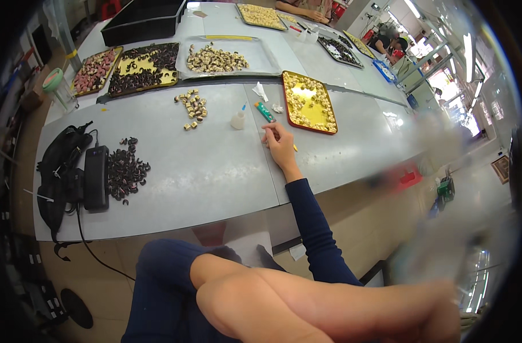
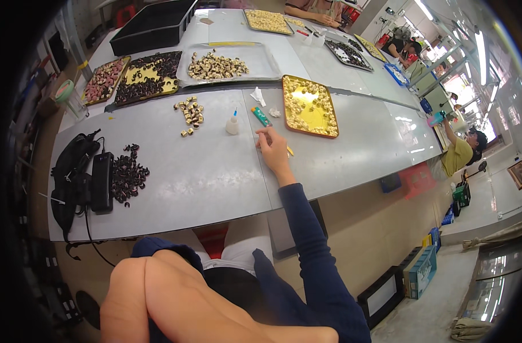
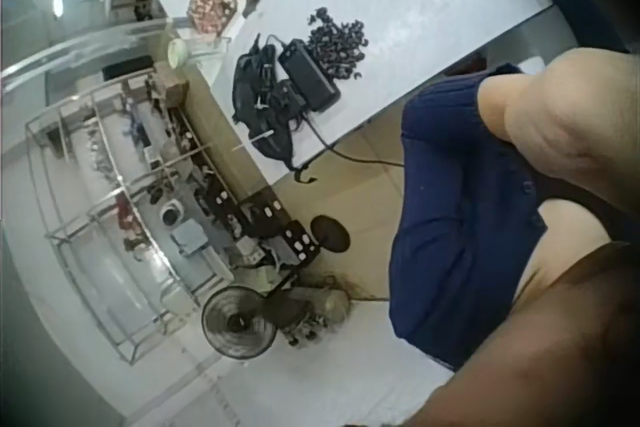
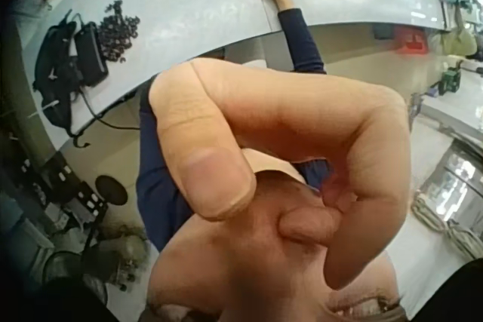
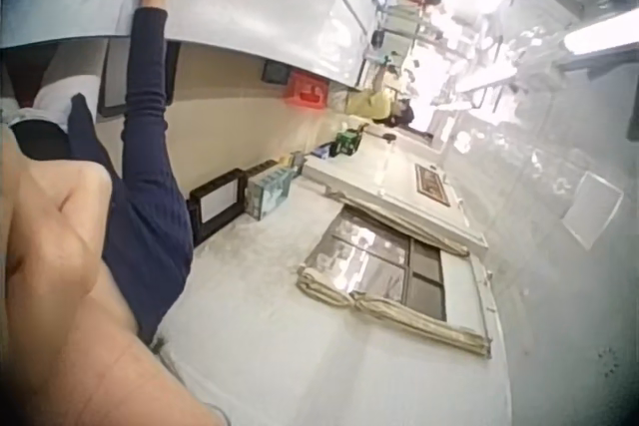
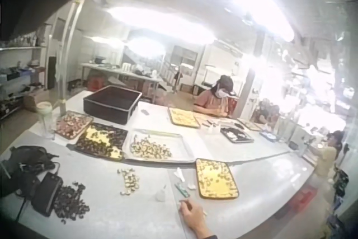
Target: The person applies glue from a bottle onto small curved pieces, joins them to miniature white pieces to assemble toy components, and sorts more pieces on the table.
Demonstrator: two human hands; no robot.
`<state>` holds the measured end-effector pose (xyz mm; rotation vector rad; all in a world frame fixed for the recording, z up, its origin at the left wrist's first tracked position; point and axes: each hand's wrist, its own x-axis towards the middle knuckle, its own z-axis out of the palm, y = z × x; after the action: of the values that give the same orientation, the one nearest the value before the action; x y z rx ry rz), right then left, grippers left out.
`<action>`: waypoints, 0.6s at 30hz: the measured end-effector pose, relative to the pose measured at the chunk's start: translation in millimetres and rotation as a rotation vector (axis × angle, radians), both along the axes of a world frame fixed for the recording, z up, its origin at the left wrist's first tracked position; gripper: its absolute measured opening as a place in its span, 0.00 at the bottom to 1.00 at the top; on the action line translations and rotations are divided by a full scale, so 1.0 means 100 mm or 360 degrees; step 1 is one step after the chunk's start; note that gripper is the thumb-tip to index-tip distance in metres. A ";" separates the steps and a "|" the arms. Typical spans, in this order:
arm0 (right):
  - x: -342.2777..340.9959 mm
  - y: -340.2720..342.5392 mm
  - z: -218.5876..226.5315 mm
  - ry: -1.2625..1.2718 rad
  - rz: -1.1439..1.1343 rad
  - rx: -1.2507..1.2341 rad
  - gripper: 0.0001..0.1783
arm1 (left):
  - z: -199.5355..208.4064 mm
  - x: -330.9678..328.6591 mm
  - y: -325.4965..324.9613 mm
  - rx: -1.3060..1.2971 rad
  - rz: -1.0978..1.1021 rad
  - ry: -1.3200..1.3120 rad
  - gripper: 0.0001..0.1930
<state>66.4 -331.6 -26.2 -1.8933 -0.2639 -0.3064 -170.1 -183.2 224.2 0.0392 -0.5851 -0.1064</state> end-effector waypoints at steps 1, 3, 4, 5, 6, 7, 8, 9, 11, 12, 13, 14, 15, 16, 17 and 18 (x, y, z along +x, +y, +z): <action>0.00 0.00 -0.01 0.0004 0.0006 -0.0002 0.08 | 0.01 -0.01 0.00 -0.0001 0.0007 -0.0001 0.07; 0.00 0.01 -0.02 0.0009 0.0005 0.0003 0.08 | 0.02 -0.02 0.01 -0.0003 0.0021 -0.0002 0.07; 0.00 0.00 -0.02 0.0019 -0.0002 0.0003 0.08 | 0.03 -0.02 0.01 -0.0007 0.0022 -0.0004 0.07; 0.01 0.00 -0.02 0.0012 -0.0007 0.0003 0.08 | 0.05 -0.03 0.00 -0.0011 0.0024 -0.0005 0.07; 0.01 0.00 -0.03 0.0006 -0.0001 -0.0008 0.07 | 0.06 -0.04 0.00 -0.0014 0.0026 -0.0007 0.08; 0.01 0.00 -0.03 -0.0002 0.0004 -0.0019 0.07 | 0.07 -0.04 0.00 -0.0017 0.0028 -0.0010 0.08; 0.01 0.00 -0.02 -0.0010 0.0001 -0.0018 0.07 | 0.08 -0.05 0.00 -0.0020 0.0032 -0.0014 0.08; 0.01 0.01 0.00 0.0005 0.0012 -0.0012 0.07 | 0.09 -0.06 0.00 -0.0021 0.0037 -0.0016 0.08; 0.00 0.01 -0.01 0.0026 0.0023 -0.0002 0.07 | 0.09 -0.07 0.00 -0.0022 0.0048 -0.0007 0.09; 0.02 0.01 -0.01 0.0014 0.0019 -0.0008 0.07 | 0.09 -0.08 0.00 -0.0021 0.0057 -0.0001 0.09; 0.03 0.01 -0.03 0.0006 0.0017 -0.0012 0.07 | 0.09 -0.08 0.01 -0.0017 0.0067 0.0007 0.09; 0.03 -0.01 -0.05 0.0011 0.0022 -0.0004 0.07 | 0.09 -0.07 0.01 -0.0013 0.0079 0.0017 0.09; 0.04 -0.05 -0.07 0.0019 -0.0007 -0.0037 0.07 | 0.08 -0.06 0.01 -0.0007 0.0091 0.0029 0.09; 0.03 -0.04 -0.07 0.0019 -0.0016 -0.0070 0.07 | 0.09 -0.11 0.04 -0.0001 0.0123 0.0034 0.10; 0.03 -0.02 -0.06 0.0017 -0.0018 -0.0065 0.08 | 0.15 -0.20 0.04 0.0005 0.0156 0.0041 0.10; 0.04 -0.02 -0.05 0.0020 0.0009 -0.0055 0.08 | 0.13 -0.23 0.05 0.0015 0.0183 0.0043 0.10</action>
<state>70.3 -333.7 -31.1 -1.9273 -0.2678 -0.2880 -193.0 -178.6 237.3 0.0805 -0.5543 0.0020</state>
